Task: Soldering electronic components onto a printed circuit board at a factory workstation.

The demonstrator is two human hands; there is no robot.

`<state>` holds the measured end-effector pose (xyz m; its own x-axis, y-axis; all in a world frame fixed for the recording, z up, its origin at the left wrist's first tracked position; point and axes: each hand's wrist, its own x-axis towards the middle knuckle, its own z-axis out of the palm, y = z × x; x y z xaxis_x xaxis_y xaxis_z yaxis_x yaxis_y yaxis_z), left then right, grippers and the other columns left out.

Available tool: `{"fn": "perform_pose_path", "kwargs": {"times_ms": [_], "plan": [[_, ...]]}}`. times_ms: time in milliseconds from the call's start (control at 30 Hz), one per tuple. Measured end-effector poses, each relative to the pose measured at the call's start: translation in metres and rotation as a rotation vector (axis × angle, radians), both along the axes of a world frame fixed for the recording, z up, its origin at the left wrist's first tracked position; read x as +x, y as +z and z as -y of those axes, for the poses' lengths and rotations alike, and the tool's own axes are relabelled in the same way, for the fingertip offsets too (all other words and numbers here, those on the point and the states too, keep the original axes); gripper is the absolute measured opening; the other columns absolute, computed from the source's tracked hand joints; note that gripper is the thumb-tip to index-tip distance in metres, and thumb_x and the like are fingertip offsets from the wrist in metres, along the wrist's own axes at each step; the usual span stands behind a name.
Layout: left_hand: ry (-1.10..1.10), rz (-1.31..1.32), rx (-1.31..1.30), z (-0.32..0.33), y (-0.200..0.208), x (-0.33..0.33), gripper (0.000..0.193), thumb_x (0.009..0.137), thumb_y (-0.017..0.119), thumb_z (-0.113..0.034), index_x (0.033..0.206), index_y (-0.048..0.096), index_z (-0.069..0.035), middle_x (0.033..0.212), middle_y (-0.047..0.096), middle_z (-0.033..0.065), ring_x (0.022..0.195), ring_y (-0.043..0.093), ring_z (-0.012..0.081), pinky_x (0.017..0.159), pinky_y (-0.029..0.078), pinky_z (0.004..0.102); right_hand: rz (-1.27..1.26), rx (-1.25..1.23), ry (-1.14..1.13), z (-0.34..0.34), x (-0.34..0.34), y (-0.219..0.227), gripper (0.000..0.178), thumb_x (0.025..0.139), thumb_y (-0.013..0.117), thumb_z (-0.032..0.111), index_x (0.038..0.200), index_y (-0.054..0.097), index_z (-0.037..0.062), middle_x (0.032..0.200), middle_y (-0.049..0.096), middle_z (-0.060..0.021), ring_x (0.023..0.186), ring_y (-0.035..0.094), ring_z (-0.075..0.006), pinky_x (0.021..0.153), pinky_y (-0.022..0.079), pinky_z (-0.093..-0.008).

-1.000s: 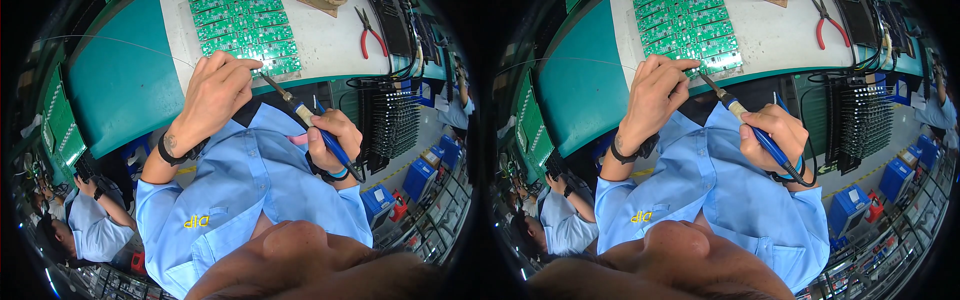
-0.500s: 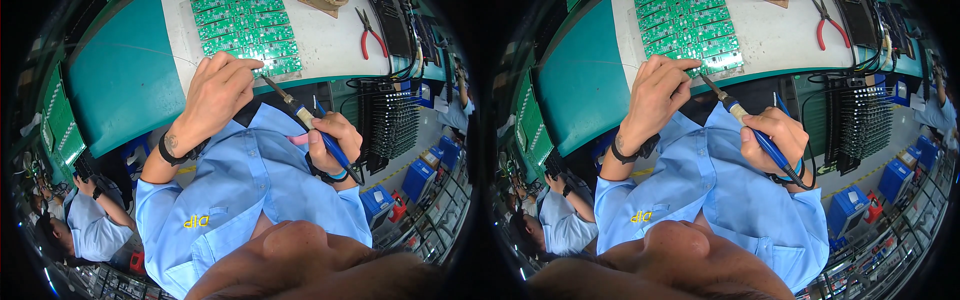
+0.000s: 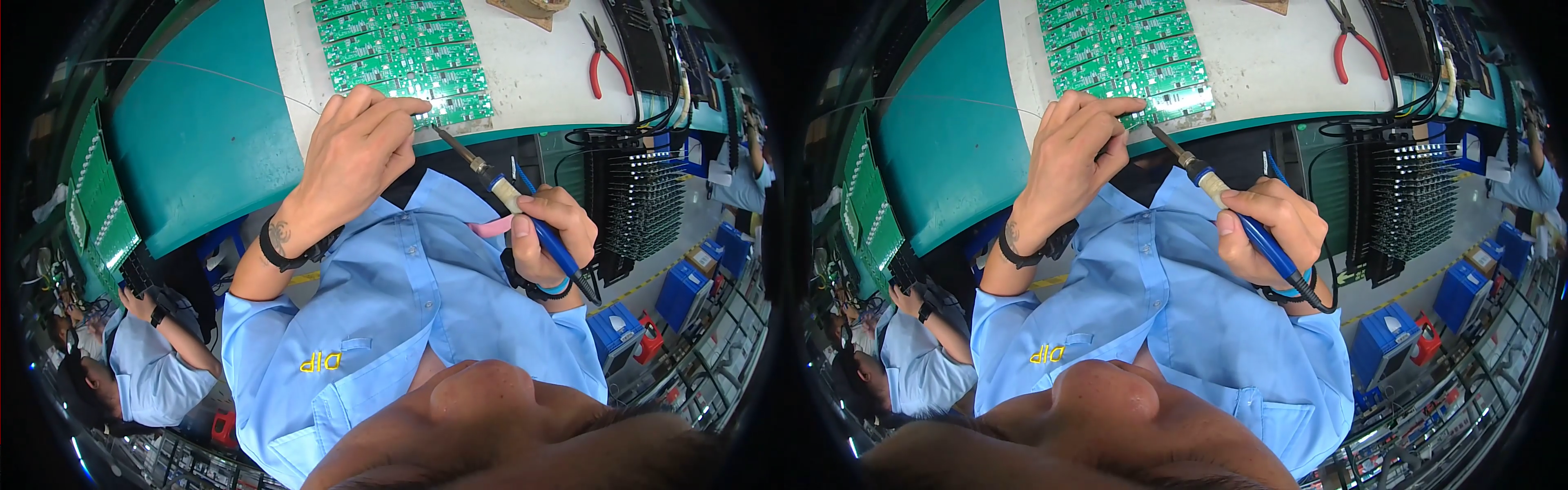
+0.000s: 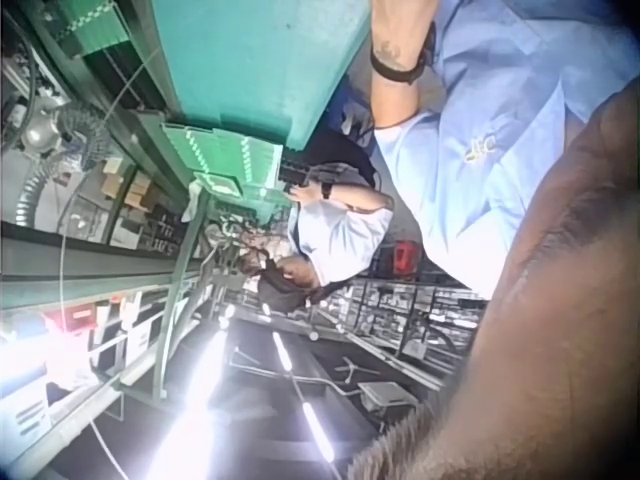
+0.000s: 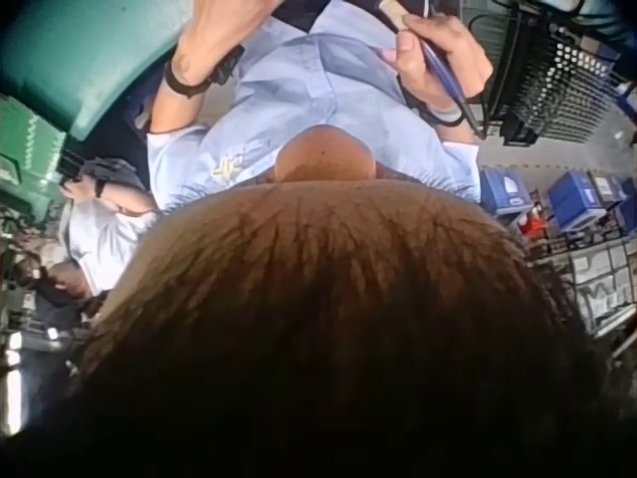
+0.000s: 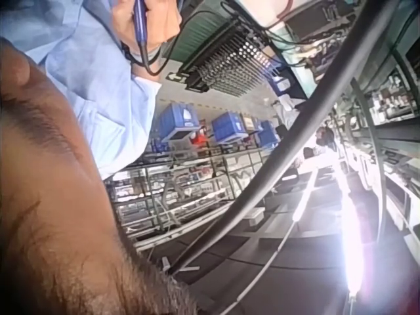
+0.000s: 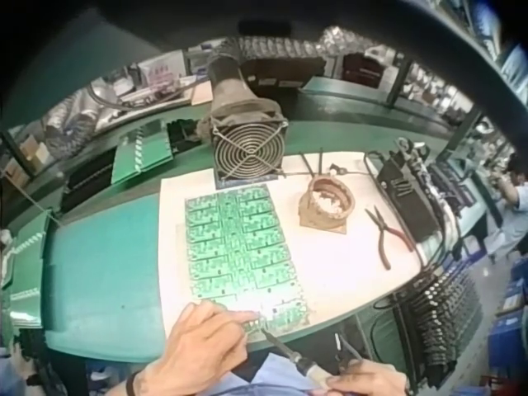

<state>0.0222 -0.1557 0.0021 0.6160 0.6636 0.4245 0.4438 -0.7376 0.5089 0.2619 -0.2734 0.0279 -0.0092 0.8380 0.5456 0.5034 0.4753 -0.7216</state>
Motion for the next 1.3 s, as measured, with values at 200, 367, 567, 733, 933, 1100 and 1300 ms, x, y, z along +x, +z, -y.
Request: {"fn": "perform_pose_path", "kwargs": {"times_ms": [200,367,567,733,933,1100,1300], "plan": [[0.004,0.026,0.005,-0.006,0.006,-0.004,0.020,0.075,0.076,0.000,0.085,0.060,-0.006,0.108,0.074,0.0010,0.093,0.062,0.0237,0.075,0.046,0.0373,-0.028,-0.008,-0.026,-0.002,0.002,0.002,0.019,0.080,0.077,0.003,0.096,0.068,-0.0029,0.072,0.069,-0.0133,0.053,0.063,-0.0206,0.050,0.050,-0.0294],[0.075,0.098,-0.050,-0.010,0.007,-0.007,0.017,0.081,0.074,0.003,0.092,0.063,-0.002,0.102,0.071,0.0065,0.092,0.066,0.0291,0.077,0.053,0.0400,-0.039,-0.005,-0.026,-0.007,0.002,0.001,0.019,0.081,0.076,0.003,0.097,0.068,-0.0029,0.073,0.070,-0.0136,0.054,0.063,-0.0198,0.050,0.049,-0.0296],[0.057,0.150,-0.153,-0.011,0.006,-0.005,0.017,0.082,0.074,0.004,0.094,0.064,-0.002,0.104,0.071,0.0076,0.093,0.066,0.0289,0.078,0.053,0.0401,-0.031,-0.008,-0.018,-0.011,0.003,0.000,0.020,0.081,0.076,0.003,0.098,0.067,-0.0029,0.074,0.070,-0.0138,0.054,0.063,-0.0196,0.050,0.049,-0.0300],[-0.015,0.055,-0.005,-0.018,0.010,-0.004,0.018,0.080,0.074,0.003,0.094,0.065,-0.003,0.103,0.072,0.0054,0.094,0.065,0.0264,0.080,0.050,0.0389,-0.038,-0.002,-0.022,-0.013,0.000,-0.001,0.020,0.079,0.076,0.002,0.097,0.068,-0.0029,0.074,0.070,-0.0142,0.054,0.062,-0.0199,0.050,0.049,-0.0297],[-0.015,-0.004,-0.074,-0.015,0.011,-0.005,0.016,0.079,0.074,0.004,0.089,0.064,-0.003,0.108,0.076,0.0032,0.097,0.064,0.0256,0.084,0.050,0.0382,-0.012,-0.037,0.016,-0.013,-0.002,0.001,0.019,0.085,0.074,0.004,0.100,0.066,-0.0046,0.076,0.068,-0.0147,0.058,0.061,-0.0210,0.056,0.049,-0.0316],[-0.026,0.041,-0.040,-0.018,0.004,-0.004,0.023,0.075,0.074,0.003,0.095,0.067,-0.005,0.099,0.074,0.0015,0.093,0.064,0.0237,0.080,0.047,0.0371,0.021,-0.071,0.031,-0.014,-0.003,0.002,0.020,0.089,0.073,0.006,0.102,0.064,-0.0051,0.077,0.068,-0.0152,0.061,0.061,-0.0226,0.061,0.051,-0.0335],[-0.022,0.023,-0.050,-0.017,0.005,-0.004,0.023,0.074,0.075,0.002,0.095,0.067,-0.004,0.101,0.074,0.0011,0.093,0.063,0.0235,0.080,0.047,0.0372,0.033,-0.088,0.033,-0.015,-0.003,0.002,0.020,0.089,0.073,0.006,0.102,0.064,-0.0048,0.078,0.068,-0.0154,0.062,0.062,-0.0233,0.063,0.053,-0.0338]]}}
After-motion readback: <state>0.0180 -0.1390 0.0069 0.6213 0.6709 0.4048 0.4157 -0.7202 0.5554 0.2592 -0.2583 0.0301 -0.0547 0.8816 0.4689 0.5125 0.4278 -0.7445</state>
